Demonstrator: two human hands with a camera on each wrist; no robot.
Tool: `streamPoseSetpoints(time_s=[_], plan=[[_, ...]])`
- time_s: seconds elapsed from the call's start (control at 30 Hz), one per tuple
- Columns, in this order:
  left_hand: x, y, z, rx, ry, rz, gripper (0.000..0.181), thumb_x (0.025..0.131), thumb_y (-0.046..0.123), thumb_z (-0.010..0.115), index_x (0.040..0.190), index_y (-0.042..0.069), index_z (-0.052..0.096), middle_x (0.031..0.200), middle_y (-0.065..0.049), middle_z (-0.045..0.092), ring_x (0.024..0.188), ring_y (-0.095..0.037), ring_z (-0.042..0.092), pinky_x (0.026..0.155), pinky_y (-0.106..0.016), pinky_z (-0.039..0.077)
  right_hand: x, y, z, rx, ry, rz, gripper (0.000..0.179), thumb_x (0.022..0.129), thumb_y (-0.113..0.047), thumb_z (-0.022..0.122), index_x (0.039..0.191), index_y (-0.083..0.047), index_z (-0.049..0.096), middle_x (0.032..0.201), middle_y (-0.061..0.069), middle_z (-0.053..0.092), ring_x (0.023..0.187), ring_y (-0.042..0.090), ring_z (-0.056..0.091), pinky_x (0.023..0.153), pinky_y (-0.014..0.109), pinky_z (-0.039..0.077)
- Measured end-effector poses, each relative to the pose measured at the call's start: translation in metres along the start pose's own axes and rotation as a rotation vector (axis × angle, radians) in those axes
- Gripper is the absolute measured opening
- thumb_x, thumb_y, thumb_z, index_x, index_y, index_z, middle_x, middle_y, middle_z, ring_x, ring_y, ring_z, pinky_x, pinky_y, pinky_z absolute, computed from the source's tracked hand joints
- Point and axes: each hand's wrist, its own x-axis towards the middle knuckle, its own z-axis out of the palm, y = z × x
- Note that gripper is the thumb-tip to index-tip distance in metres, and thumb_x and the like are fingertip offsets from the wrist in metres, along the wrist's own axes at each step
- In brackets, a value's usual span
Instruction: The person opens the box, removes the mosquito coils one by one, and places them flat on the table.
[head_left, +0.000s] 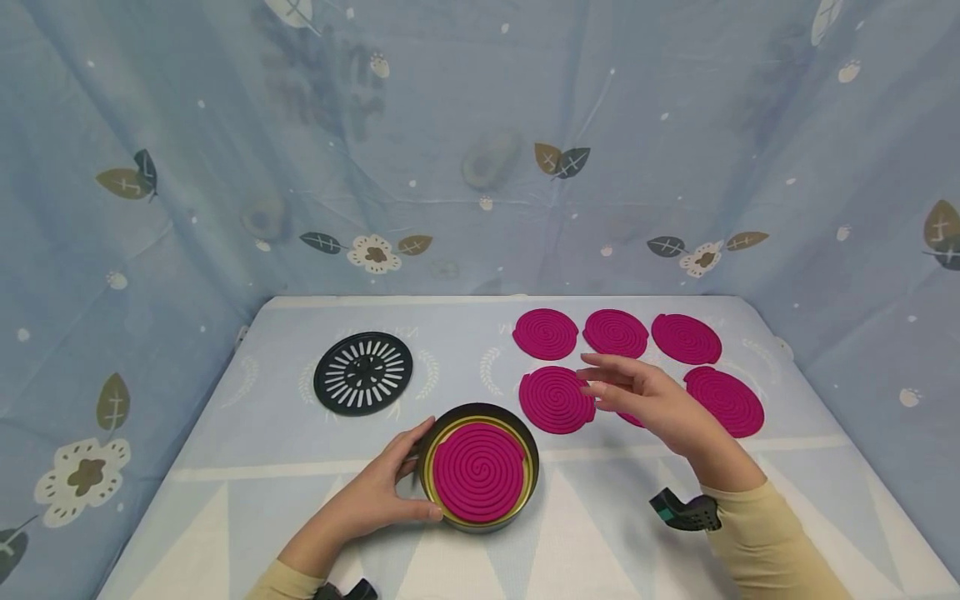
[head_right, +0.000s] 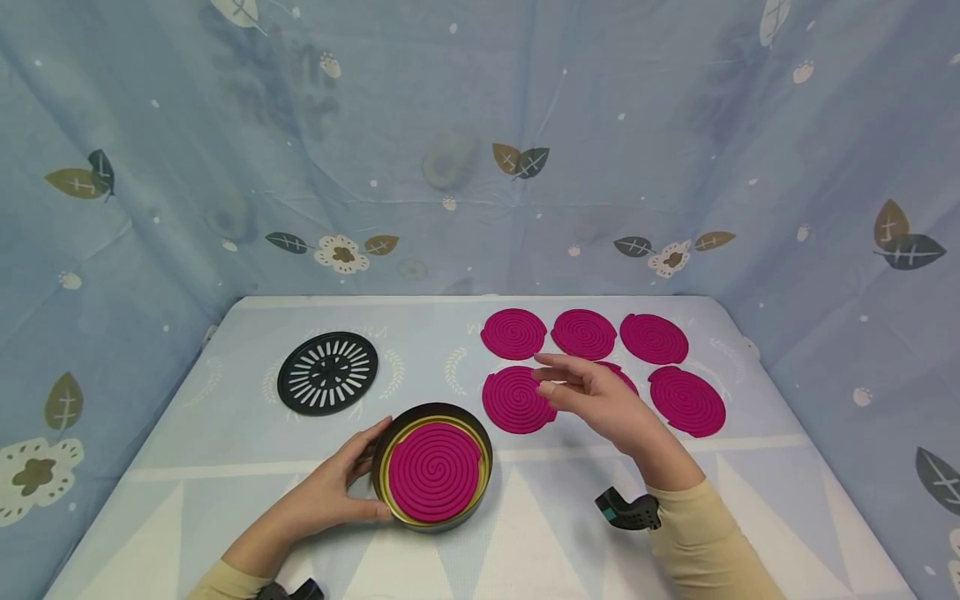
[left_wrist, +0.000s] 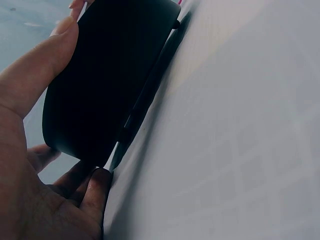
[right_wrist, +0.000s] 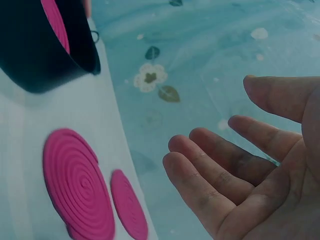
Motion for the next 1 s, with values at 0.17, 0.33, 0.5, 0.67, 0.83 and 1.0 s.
streamPoseSetpoints(time_s=[0.17,0.33,0.5,0.67,0.83,1.0], plan=[[0.000,0.000,0.001,0.021,0.008,-0.007,0.118,0.065,0.038,0.093,0.158,0.023,0.024,0.154,0.005,0.033,0.141,-0.012,0.032,0.114,-0.030,0.035,0.010,0.001,0.016,0.015,-0.051,0.011,0.050,0.098,-0.021,0.064,0.144,-0.008,0.049,0.138,0.018,0.055,0.123,0.034,0.055,0.095,0.050,0.055],[0.000,0.001,0.001,0.028,0.010,0.004,0.117,0.066,0.038,0.093,0.158,0.022,0.024,0.154,0.005,0.033,0.141,-0.012,0.032,0.114,-0.030,0.036,0.019,0.001,0.033,0.019,-0.111,0.039,0.051,0.098,-0.024,0.064,0.144,-0.006,0.049,0.139,0.018,0.054,0.124,0.032,0.054,0.097,0.049,0.053],[0.000,0.000,0.000,0.015,0.007,0.017,0.116,0.067,0.036,0.092,0.159,0.021,0.023,0.154,0.004,0.033,0.141,-0.014,0.033,0.114,-0.030,0.036,0.027,-0.002,0.048,0.031,-0.159,0.051,0.051,0.098,-0.025,0.064,0.143,-0.006,0.051,0.139,0.015,0.055,0.123,0.028,0.056,0.096,0.045,0.055],[0.000,-0.001,0.000,0.011,0.002,0.042,0.115,0.068,0.035,0.092,0.159,0.019,0.023,0.153,0.000,0.034,0.141,-0.019,0.033,0.114,-0.032,0.036,0.034,-0.004,0.063,0.074,-0.217,0.050,0.048,0.098,-0.023,0.065,0.142,-0.011,0.053,0.136,0.015,0.056,0.123,0.032,0.056,0.097,0.042,0.054],[0.000,-0.001,0.000,-0.003,-0.003,0.049,0.113,0.069,0.033,0.092,0.158,0.020,0.024,0.152,-0.001,0.035,0.141,-0.020,0.034,0.114,-0.032,0.036,0.040,-0.001,0.079,0.060,-0.260,0.042,0.047,0.098,-0.024,0.065,0.142,-0.013,0.053,0.133,0.017,0.058,0.120,0.032,0.058,0.096,0.042,0.055],[0.000,0.000,0.000,-0.008,-0.005,0.062,0.112,0.070,0.032,0.092,0.158,0.019,0.024,0.152,-0.002,0.035,0.140,-0.020,0.034,0.114,-0.032,0.037,0.045,0.000,0.093,-0.007,-0.291,0.042,0.049,0.097,-0.029,0.065,0.142,-0.013,0.054,0.131,0.011,0.061,0.121,0.022,0.057,0.096,0.031,0.054]])
